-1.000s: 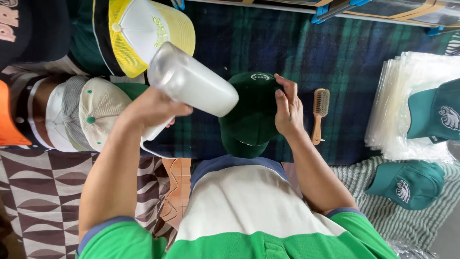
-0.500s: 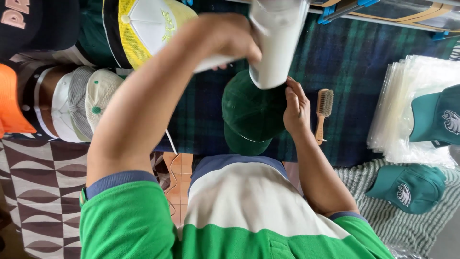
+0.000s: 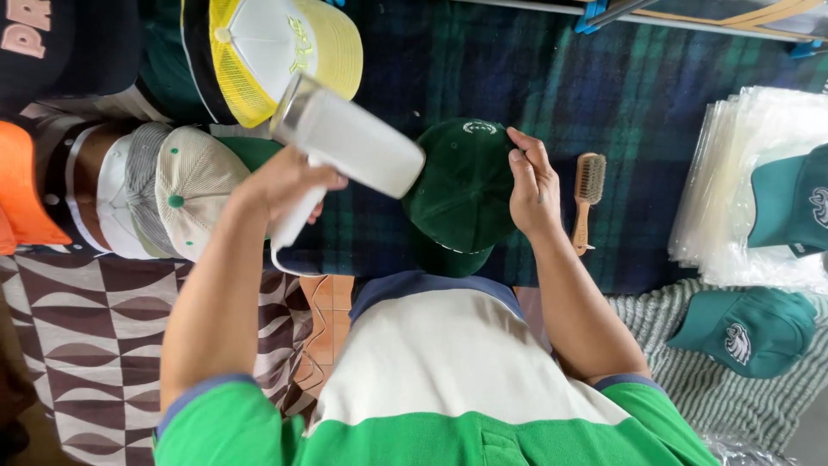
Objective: Cleaning and reshaping a green baseball cap using a wooden brush and a handheld steamer.
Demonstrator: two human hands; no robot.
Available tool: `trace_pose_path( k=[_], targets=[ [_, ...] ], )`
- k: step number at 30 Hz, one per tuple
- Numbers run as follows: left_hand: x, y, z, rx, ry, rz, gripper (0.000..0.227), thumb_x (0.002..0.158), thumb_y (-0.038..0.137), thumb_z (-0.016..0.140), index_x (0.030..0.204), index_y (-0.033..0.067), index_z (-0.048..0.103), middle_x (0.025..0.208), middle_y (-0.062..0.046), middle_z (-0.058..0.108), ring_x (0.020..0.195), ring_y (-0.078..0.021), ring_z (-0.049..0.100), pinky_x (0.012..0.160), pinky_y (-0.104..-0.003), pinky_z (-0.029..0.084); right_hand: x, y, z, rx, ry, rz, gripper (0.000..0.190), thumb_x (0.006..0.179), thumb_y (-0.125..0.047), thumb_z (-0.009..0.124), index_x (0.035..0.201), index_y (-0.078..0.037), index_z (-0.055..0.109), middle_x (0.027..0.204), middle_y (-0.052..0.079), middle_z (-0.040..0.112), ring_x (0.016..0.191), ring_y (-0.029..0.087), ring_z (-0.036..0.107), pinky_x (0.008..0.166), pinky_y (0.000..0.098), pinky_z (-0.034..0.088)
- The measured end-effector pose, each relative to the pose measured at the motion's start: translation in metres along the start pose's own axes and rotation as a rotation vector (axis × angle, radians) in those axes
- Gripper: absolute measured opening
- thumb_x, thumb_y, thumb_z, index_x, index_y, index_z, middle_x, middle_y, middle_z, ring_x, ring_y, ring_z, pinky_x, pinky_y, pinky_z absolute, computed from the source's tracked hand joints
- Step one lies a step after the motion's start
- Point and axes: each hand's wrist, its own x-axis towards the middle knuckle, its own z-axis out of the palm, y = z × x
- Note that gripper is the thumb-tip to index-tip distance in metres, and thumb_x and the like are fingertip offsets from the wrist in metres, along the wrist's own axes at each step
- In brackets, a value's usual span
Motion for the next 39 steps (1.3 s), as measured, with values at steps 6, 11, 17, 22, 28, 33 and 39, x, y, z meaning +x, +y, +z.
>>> trace_pose_path(
  k=[6, 11, 17, 22, 28, 33, 39],
  targets=[
    [-0.073, 0.033, 0.057, 0.366, 0.378, 0.493, 0.038, 0.072, 0.023, 0.088, 0.091, -0.0065, 0.074, 0.065, -0.027, 0.064, 0.059, -0.0459, 0.066, 0.041, -0.053, 0.034, -0.001, 0.001, 0.000, -0.043, 0.002, -0.022, 0.037, 0.106, -0.035, 0.050, 0.140, -0.027, 0.065, 0.138, 0.011, 0.066, 0.127, 0.039, 0.060, 0.105, 0.0516, 0.047],
    [-0.060, 0.102, 0.096, 0.902, 0.195, 0.408, 0.064, 0.076, 0.044, 0.064, 0.122, -0.0001, 0.065, 0.088, -0.018, 0.072, 0.082, -0.0375, 0.074, 0.069, -0.049, 0.061, -0.006, -0.005, 0.002, -0.005, 0.034, -0.018, 0.035, 0.106, -0.030, 0.048, 0.135, -0.019, 0.064, 0.129, 0.020, 0.068, 0.126, 0.046, 0.058, 0.103, 0.0590, 0.046],
    [-0.056, 0.134, 0.100, 0.926, 0.146, 0.398, 0.034, 0.082, 0.031, 0.059, 0.103, 0.0060, 0.069, 0.087, -0.016, 0.074, 0.077, -0.0439, 0.070, 0.056, -0.052, 0.054, 0.001, -0.020, -0.005, 0.010, -0.056, 0.056, 0.039, 0.099, -0.035, 0.047, 0.127, -0.016, 0.066, 0.124, 0.002, 0.070, 0.120, 0.020, 0.060, 0.096, 0.0354, 0.046],
    [-0.081, 0.061, 0.074, 0.691, 0.266, 0.281, 0.058, 0.077, 0.044, 0.074, 0.113, -0.0012, 0.070, 0.088, -0.021, 0.073, 0.085, -0.0435, 0.073, 0.071, -0.053, 0.059, 0.000, -0.002, -0.002, -0.017, 0.025, -0.083, 0.032, 0.106, -0.031, 0.052, 0.133, -0.021, 0.067, 0.130, 0.015, 0.069, 0.126, 0.038, 0.061, 0.104, 0.0517, 0.047],
    [0.006, -0.123, 0.069, -0.161, 0.190, 0.131, 0.034, 0.077, 0.018, 0.081, 0.091, -0.0091, 0.066, 0.069, -0.021, 0.067, 0.064, -0.0351, 0.070, 0.061, -0.050, 0.062, 0.000, 0.002, -0.001, 0.007, 0.016, -0.079, 0.034, 0.108, -0.033, 0.050, 0.137, -0.024, 0.066, 0.134, 0.013, 0.067, 0.128, 0.035, 0.060, 0.105, 0.0506, 0.049],
    [0.056, -0.174, 0.079, -0.661, 0.027, 0.162, 0.029, 0.074, 0.022, 0.079, 0.078, -0.0023, 0.064, 0.049, -0.017, 0.058, 0.040, -0.0305, 0.062, 0.044, -0.045, 0.058, 0.000, 0.003, 0.000, -0.002, 0.025, -0.094, 0.035, 0.109, -0.033, 0.050, 0.139, -0.021, 0.065, 0.135, 0.017, 0.066, 0.127, 0.039, 0.060, 0.105, 0.0539, 0.048],
    [0.058, -0.131, 0.039, -0.618, -0.055, 0.192, 0.048, 0.073, 0.011, 0.077, 0.113, -0.0095, 0.061, 0.052, -0.019, 0.058, 0.039, -0.0292, 0.061, 0.040, -0.045, 0.057, -0.001, 0.004, -0.001, -0.008, 0.012, -0.091, 0.037, 0.109, -0.033, 0.049, 0.139, -0.019, 0.065, 0.137, 0.015, 0.065, 0.129, 0.037, 0.059, 0.107, 0.0497, 0.048]
  ],
)
